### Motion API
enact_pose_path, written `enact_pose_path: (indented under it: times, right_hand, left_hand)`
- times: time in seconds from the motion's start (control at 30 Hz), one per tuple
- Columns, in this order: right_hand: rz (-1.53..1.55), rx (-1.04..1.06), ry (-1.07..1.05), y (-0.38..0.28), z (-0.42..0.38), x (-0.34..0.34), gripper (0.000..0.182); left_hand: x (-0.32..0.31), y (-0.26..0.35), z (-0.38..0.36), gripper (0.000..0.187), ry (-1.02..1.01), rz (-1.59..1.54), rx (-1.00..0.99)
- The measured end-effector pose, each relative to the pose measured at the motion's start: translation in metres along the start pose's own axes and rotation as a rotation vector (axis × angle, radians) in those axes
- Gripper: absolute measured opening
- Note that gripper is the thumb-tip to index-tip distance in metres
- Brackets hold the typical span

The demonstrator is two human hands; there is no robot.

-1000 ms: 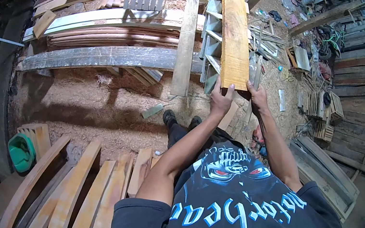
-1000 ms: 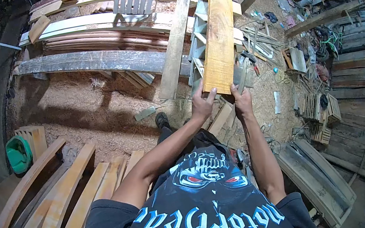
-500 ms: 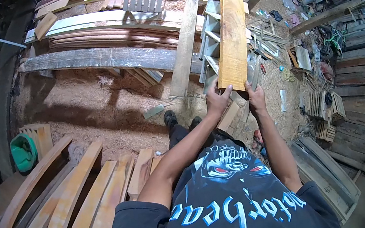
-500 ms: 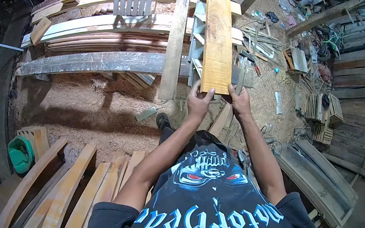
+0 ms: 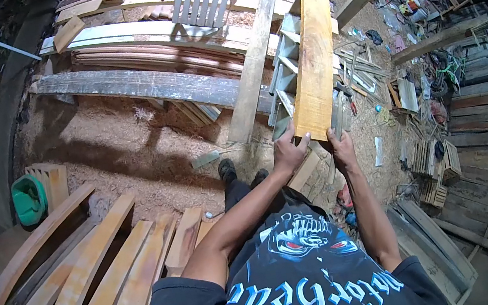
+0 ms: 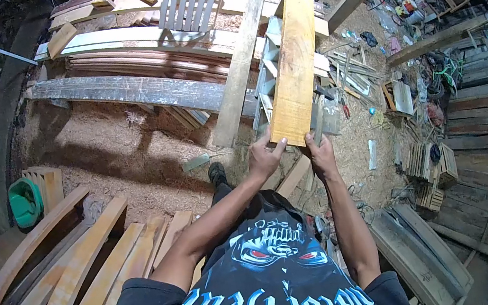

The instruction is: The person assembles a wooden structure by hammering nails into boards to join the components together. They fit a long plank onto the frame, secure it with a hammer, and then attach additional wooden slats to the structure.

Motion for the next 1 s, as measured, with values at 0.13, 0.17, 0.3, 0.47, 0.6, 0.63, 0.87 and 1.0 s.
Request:
enact_pose_path:
  times: [0.13, 0.17, 0.3, 0.47, 0.6, 0.63, 0.87, 1.0]
  right_hand:
    - [0.025, 0.002, -0.029, -0.001, 0.003, 0.001, 0.023]
    - [0.024, 0.012, -0.043, 0.001, 0.004, 0.003, 0.023]
    - [-0.025, 0.033, -0.041, 0.006, 0.006, 0.009, 0.022]
    - [0.016, 0.006, -0.032, 0.002, 0.004, 0.001, 0.021]
    - [-0.049, 0.009, -0.026, 0.001, 0.002, 0.000, 0.021]
    - [-0.043, 0.005, -0.020, 0.002, 0.002, 0.001, 0.022]
    - [-0.007, 0.008, 0.009, 0.000, 0.001, -0.004, 0.023]
    - [0.009, 0.044, 0.040, -0.005, -0.003, -0.014, 0.025]
  left_hand:
    - [-0.005, -0.008, 0.001, 0.061, -0.058, 0.056, 0.034]
    - [-0.007, -0.007, -0.002, 0.062, -0.059, 0.017, 0.047]
    - [-0.006, 0.001, -0.008, 0.057, 0.044, -0.007, -0.029]
    - [-0.014, -0.014, -0.006, 0.057, 0.050, -0.086, 0.029]
    - [-0.008, -0.006, -0.008, 0.058, 0.029, -0.150, 0.125]
    - [-0.009, -0.009, -0.007, 0.058, 0.023, -0.150, 0.123]
    - [-0.015, -0.034, -0.001, 0.062, 0.043, -0.066, 0.055]
    - [-0.017, -0.042, 0.001, 0.068, 0.059, -0.097, 0.066]
Point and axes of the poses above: each hand's wrist, its own z-axis towards the middle knuckle, its own x-axis out of the back of the hand, y = z × x, the point moved 6 cm from there along z, towards the middle knuckle, and after that the axes turned 7 degrees about z, right-handed, at the moved point
